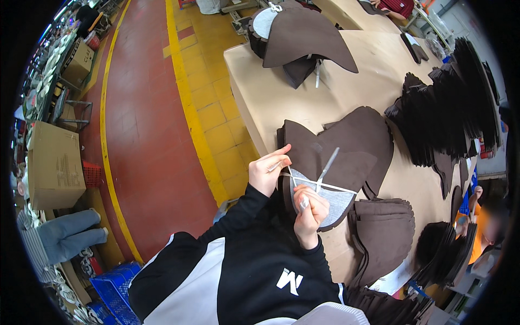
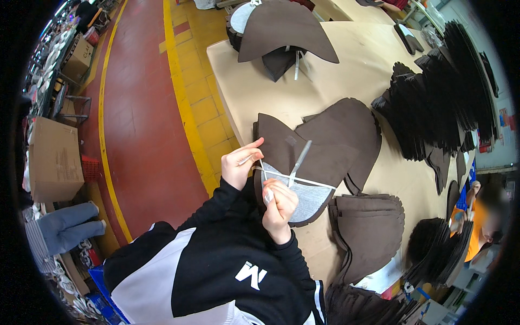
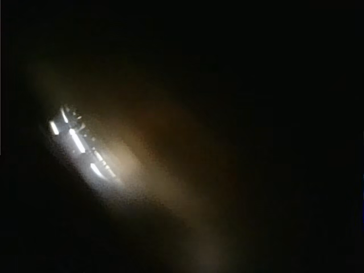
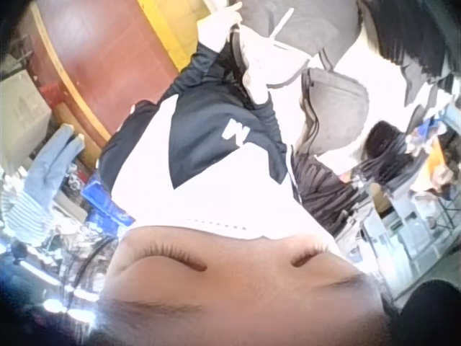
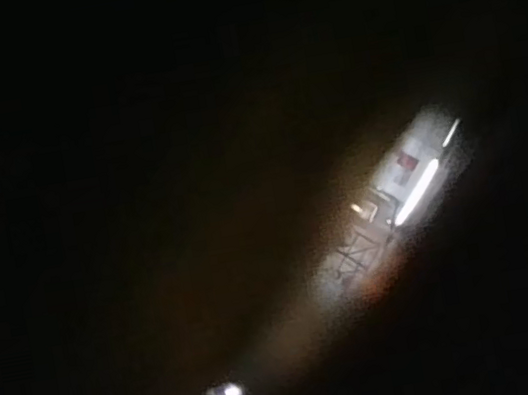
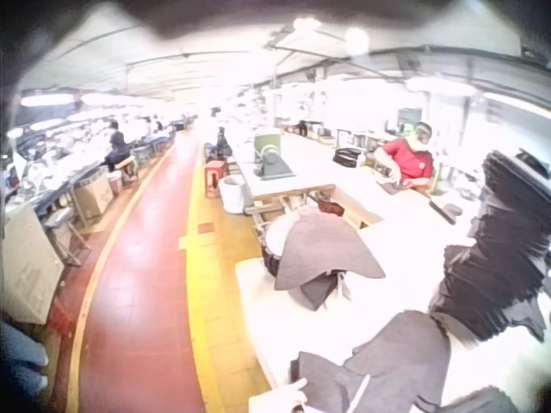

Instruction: The person stacks brown fabric pieces on a table, aligns them, and bundles them with a white strap. The person then places the bundle on the table and continues to handle additional fabric pieces.

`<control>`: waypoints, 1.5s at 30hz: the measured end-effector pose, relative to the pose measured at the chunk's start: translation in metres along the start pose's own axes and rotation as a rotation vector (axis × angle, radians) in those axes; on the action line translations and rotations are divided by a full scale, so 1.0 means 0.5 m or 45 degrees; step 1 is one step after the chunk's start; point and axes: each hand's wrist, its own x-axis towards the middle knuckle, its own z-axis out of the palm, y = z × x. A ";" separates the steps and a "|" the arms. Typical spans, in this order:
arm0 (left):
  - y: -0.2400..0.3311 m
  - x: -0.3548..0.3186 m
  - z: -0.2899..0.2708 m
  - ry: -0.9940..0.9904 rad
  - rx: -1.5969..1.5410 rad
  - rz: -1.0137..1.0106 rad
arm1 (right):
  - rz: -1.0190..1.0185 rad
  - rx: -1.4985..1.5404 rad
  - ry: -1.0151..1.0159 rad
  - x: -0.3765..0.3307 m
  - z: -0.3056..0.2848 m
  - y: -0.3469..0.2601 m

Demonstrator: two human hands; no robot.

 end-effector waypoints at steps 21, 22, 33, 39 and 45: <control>-0.033 0.029 -0.048 -0.731 -0.902 -0.689 | 0.018 -1.038 -0.310 0.189 0.084 -0.068; -0.037 0.035 -0.049 -0.811 -0.907 -0.607 | 0.141 -1.017 -0.242 0.207 0.084 -0.044; -0.036 -0.010 0.008 -0.286 -1.271 -0.813 | 0.198 -1.056 -0.579 0.197 0.138 -0.057; -0.058 0.015 -0.045 -0.749 -1.123 -0.624 | 0.382 -0.782 -0.376 0.226 0.122 -0.013; -0.022 0.015 -0.018 -0.685 -1.054 -0.589 | 0.858 -0.123 -0.198 0.243 0.066 0.038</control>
